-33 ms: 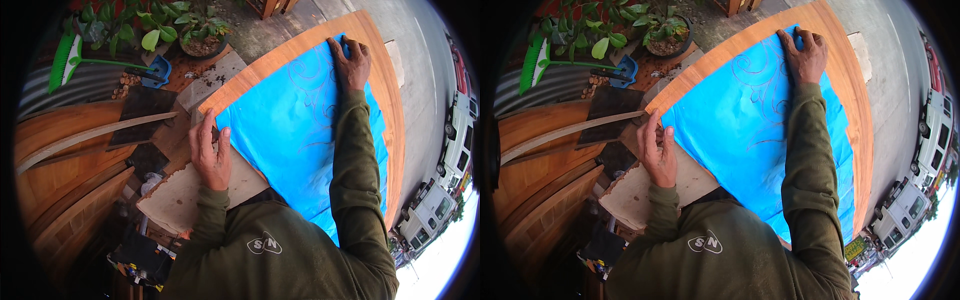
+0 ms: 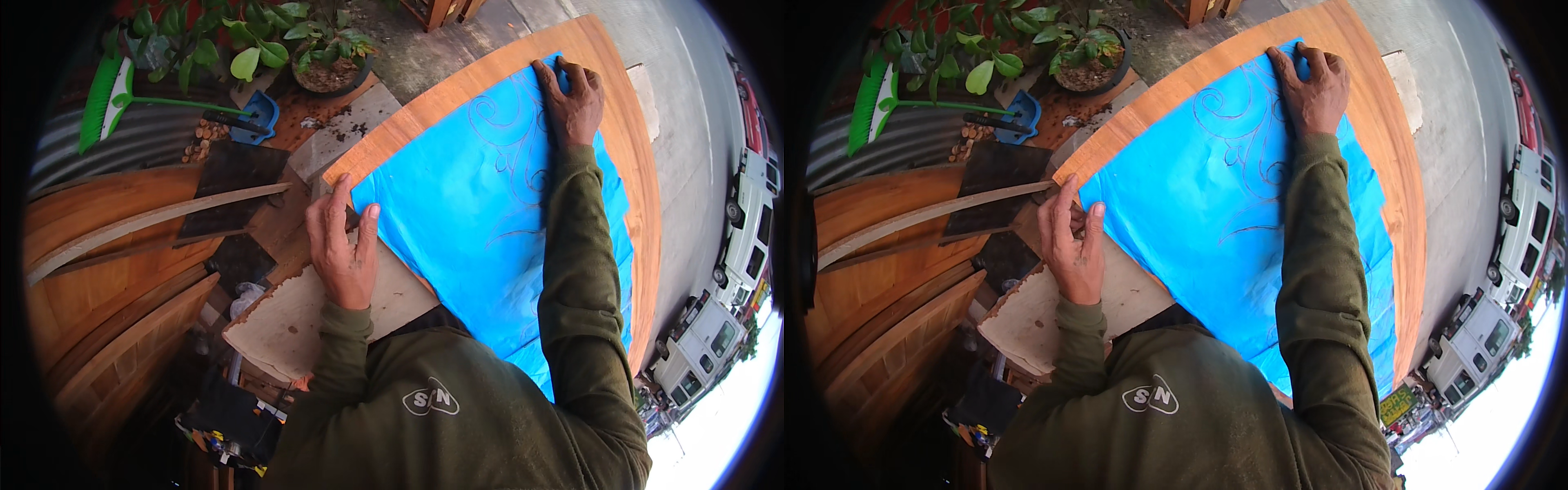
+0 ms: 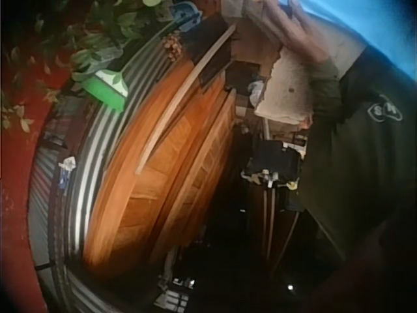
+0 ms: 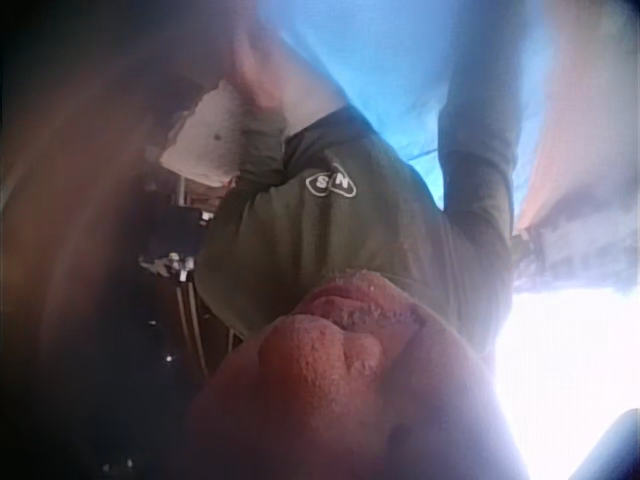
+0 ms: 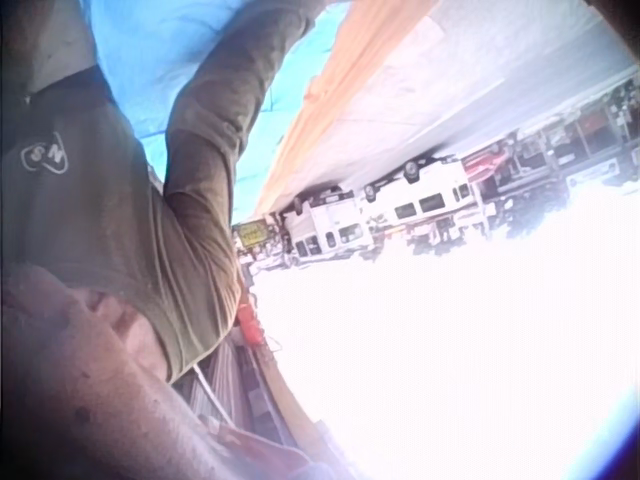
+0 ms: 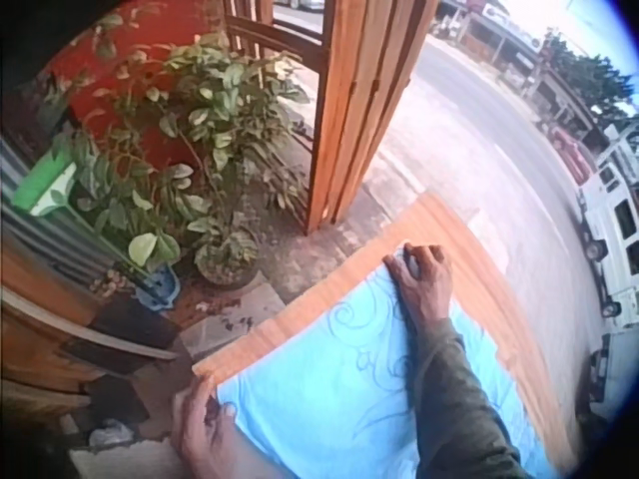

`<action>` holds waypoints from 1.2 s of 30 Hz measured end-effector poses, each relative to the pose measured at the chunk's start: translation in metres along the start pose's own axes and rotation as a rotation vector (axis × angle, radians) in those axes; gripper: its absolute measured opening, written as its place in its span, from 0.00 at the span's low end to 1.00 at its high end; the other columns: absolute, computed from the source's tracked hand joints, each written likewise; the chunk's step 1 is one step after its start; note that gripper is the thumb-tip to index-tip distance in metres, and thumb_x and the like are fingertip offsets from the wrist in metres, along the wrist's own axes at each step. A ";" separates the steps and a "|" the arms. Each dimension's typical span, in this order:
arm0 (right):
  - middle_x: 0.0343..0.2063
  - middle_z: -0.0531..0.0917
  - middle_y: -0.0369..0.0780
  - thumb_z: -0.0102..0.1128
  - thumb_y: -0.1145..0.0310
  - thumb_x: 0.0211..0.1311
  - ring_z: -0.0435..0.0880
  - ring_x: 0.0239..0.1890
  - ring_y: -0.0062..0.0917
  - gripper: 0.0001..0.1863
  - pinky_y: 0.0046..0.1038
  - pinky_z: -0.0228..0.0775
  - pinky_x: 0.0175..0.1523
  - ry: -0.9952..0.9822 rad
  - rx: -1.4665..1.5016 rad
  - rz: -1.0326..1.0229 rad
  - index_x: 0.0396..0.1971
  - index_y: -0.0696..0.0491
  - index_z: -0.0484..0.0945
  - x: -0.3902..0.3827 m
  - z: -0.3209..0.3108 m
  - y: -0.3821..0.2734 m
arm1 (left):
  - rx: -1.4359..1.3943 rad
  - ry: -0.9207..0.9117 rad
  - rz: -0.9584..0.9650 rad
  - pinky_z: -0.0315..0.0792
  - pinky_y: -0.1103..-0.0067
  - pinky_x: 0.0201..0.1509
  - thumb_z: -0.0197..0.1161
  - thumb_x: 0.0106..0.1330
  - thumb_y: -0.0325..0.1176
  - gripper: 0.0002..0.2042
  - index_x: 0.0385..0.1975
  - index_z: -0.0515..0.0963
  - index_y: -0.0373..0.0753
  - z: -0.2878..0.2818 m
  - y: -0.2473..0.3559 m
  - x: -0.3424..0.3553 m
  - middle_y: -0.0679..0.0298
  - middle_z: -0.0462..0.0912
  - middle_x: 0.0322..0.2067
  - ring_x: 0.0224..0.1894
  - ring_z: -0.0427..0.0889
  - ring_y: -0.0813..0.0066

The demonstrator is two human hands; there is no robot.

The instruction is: The person unrolls a blue paper template onto a large wooden slab. They position the template and use a hammer and a small metal container as weights to hold the paper in place while smoothing and aligning it by hand.

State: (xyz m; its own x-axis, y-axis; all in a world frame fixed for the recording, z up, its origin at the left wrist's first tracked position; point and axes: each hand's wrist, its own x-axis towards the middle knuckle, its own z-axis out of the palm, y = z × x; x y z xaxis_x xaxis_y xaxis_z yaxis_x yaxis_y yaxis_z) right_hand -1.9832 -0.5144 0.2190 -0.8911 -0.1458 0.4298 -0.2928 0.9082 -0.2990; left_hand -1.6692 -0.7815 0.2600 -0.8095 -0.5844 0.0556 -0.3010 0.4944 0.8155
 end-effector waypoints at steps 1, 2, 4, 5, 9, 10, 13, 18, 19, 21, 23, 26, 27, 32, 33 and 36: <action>0.46 0.87 0.47 0.78 0.37 0.61 0.86 0.53 0.43 0.31 0.43 0.78 0.59 0.021 0.010 -0.029 0.49 0.49 0.92 0.000 0.001 0.001 | 0.060 -0.037 0.042 0.79 0.64 0.52 0.75 0.73 0.31 0.23 0.66 0.81 0.38 -0.003 0.003 0.005 0.53 0.80 0.51 0.50 0.82 0.59; 0.43 0.87 0.46 0.78 0.36 0.61 0.85 0.52 0.44 0.31 0.44 0.77 0.59 0.042 0.021 -0.057 0.47 0.50 0.92 -0.001 0.002 0.002 | 0.072 -0.042 0.049 0.79 0.64 0.52 0.75 0.73 0.31 0.23 0.66 0.81 0.38 -0.006 0.006 0.008 0.53 0.80 0.51 0.50 0.82 0.59; 0.43 0.86 0.46 0.77 0.35 0.60 0.85 0.52 0.44 0.31 0.45 0.77 0.59 0.062 0.021 -0.067 0.46 0.49 0.91 -0.001 0.004 0.003 | 0.091 -0.101 0.034 0.75 0.60 0.56 0.77 0.69 0.31 0.18 0.56 0.82 0.36 -0.011 0.012 0.014 0.53 0.78 0.50 0.53 0.80 0.55; 0.44 0.86 0.46 0.77 0.35 0.60 0.85 0.52 0.45 0.31 0.45 0.77 0.59 0.065 0.015 -0.072 0.46 0.49 0.91 -0.001 0.005 0.003 | 0.092 -0.103 0.041 0.75 0.60 0.56 0.77 0.69 0.31 0.18 0.56 0.82 0.36 -0.012 0.014 0.017 0.53 0.78 0.50 0.53 0.80 0.55; 0.45 0.87 0.47 0.76 0.34 0.61 0.85 0.52 0.46 0.31 0.46 0.76 0.60 0.073 0.013 -0.064 0.46 0.48 0.91 -0.001 0.007 0.004 | 0.164 -0.125 0.145 0.73 0.60 0.57 0.77 0.66 0.28 0.13 0.45 0.81 0.38 -0.015 0.015 0.028 0.57 0.79 0.45 0.51 0.79 0.55; 0.45 0.87 0.47 0.75 0.34 0.61 0.85 0.52 0.46 0.31 0.46 0.76 0.60 0.064 0.010 -0.066 0.46 0.48 0.91 -0.001 0.007 0.005 | 0.235 -0.113 0.188 0.72 0.61 0.57 0.77 0.65 0.27 0.12 0.43 0.80 0.38 -0.016 0.015 0.028 0.59 0.80 0.44 0.49 0.79 0.55; 0.45 0.87 0.48 0.75 0.34 0.62 0.85 0.52 0.47 0.31 0.46 0.76 0.60 0.058 0.006 -0.067 0.46 0.48 0.91 0.000 0.008 0.005 | 0.180 -0.169 0.088 0.76 0.66 0.51 0.77 0.65 0.27 0.11 0.44 0.82 0.38 -0.016 0.015 0.029 0.62 0.80 0.39 0.45 0.81 0.66; 0.45 0.86 0.48 0.74 0.33 0.62 0.85 0.51 0.47 0.32 0.46 0.76 0.59 0.046 0.013 -0.063 0.47 0.48 0.90 -0.001 0.007 0.006 | -0.043 -0.206 -0.108 0.75 0.68 0.48 0.77 0.63 0.26 0.12 0.44 0.83 0.37 -0.014 0.020 0.035 0.63 0.80 0.37 0.41 0.80 0.67; 0.45 0.86 0.48 0.74 0.33 0.63 0.84 0.51 0.47 0.32 0.46 0.76 0.58 0.052 0.019 -0.073 0.47 0.48 0.90 -0.001 0.007 0.006 | 0.049 -0.208 -0.006 0.75 0.69 0.45 0.77 0.63 0.25 0.12 0.44 0.83 0.37 -0.016 0.020 0.038 0.64 0.79 0.37 0.39 0.79 0.67; 0.45 0.86 0.49 0.73 0.32 0.63 0.84 0.50 0.47 0.32 0.46 0.76 0.58 0.054 0.025 -0.078 0.48 0.48 0.90 -0.001 0.008 0.006 | 0.158 -0.239 0.098 0.74 0.64 0.51 0.76 0.63 0.27 0.12 0.44 0.82 0.38 -0.020 0.020 0.046 0.61 0.80 0.37 0.42 0.79 0.60; 0.44 0.86 0.48 0.73 0.32 0.63 0.84 0.49 0.47 0.32 0.46 0.76 0.58 0.075 0.032 -0.091 0.48 0.48 0.89 -0.001 0.009 0.007 | 0.267 -0.267 0.205 0.72 0.58 0.57 0.76 0.63 0.29 0.12 0.43 0.81 0.39 -0.023 0.020 0.049 0.58 0.80 0.37 0.46 0.79 0.53; 0.43 0.85 0.48 0.73 0.32 0.63 0.84 0.49 0.48 0.32 0.46 0.76 0.57 0.076 0.030 -0.096 0.47 0.48 0.89 -0.001 0.009 0.007 | 0.302 -0.320 0.174 0.71 0.57 0.59 0.76 0.63 0.29 0.11 0.40 0.81 0.39 -0.024 0.021 0.051 0.58 0.80 0.38 0.48 0.78 0.52; 0.43 0.85 0.48 0.73 0.32 0.63 0.84 0.49 0.48 0.32 0.46 0.76 0.57 0.074 0.029 -0.094 0.47 0.48 0.89 -0.001 0.008 0.006 | 0.250 -0.323 0.145 0.73 0.60 0.55 0.77 0.63 0.29 0.10 0.38 0.80 0.38 -0.024 0.021 0.052 0.59 0.81 0.36 0.44 0.79 0.56; 0.44 0.86 0.48 0.75 0.35 0.63 0.85 0.52 0.45 0.31 0.45 0.77 0.59 0.036 -0.033 -0.077 0.49 0.48 0.90 -0.001 0.006 0.005 | -0.054 -0.350 -0.209 0.75 0.75 0.37 0.78 0.66 0.29 0.11 0.34 0.78 0.36 -0.026 0.018 0.051 0.66 0.81 0.29 0.31 0.78 0.76; 0.44 0.86 0.48 0.75 0.35 0.63 0.85 0.52 0.45 0.31 0.45 0.77 0.59 0.033 -0.030 -0.074 0.49 0.48 0.90 -0.001 0.005 0.005 | -0.152 -0.329 -0.206 0.72 0.79 0.33 0.78 0.67 0.29 0.11 0.34 0.78 0.36 -0.026 0.016 0.050 0.68 0.80 0.27 0.29 0.76 0.82; 0.44 0.86 0.48 0.75 0.35 0.63 0.85 0.52 0.45 0.31 0.45 0.77 0.59 0.038 -0.020 -0.069 0.49 0.48 0.90 -0.001 0.006 0.004 | -0.264 -0.340 -0.274 0.70 0.84 0.31 0.78 0.69 0.29 0.11 0.34 0.79 0.35 -0.030 0.009 0.050 0.71 0.80 0.27 0.28 0.74 0.89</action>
State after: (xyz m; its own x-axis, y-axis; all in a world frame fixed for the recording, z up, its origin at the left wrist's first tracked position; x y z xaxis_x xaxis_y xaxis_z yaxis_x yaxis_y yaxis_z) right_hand -1.9859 -0.5125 0.2128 -0.8553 -0.1934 0.4808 -0.3453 0.9045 -0.2505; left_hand -1.6975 -0.8259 0.2872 -0.8505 -0.4053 -0.3353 -0.4228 0.1475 0.8942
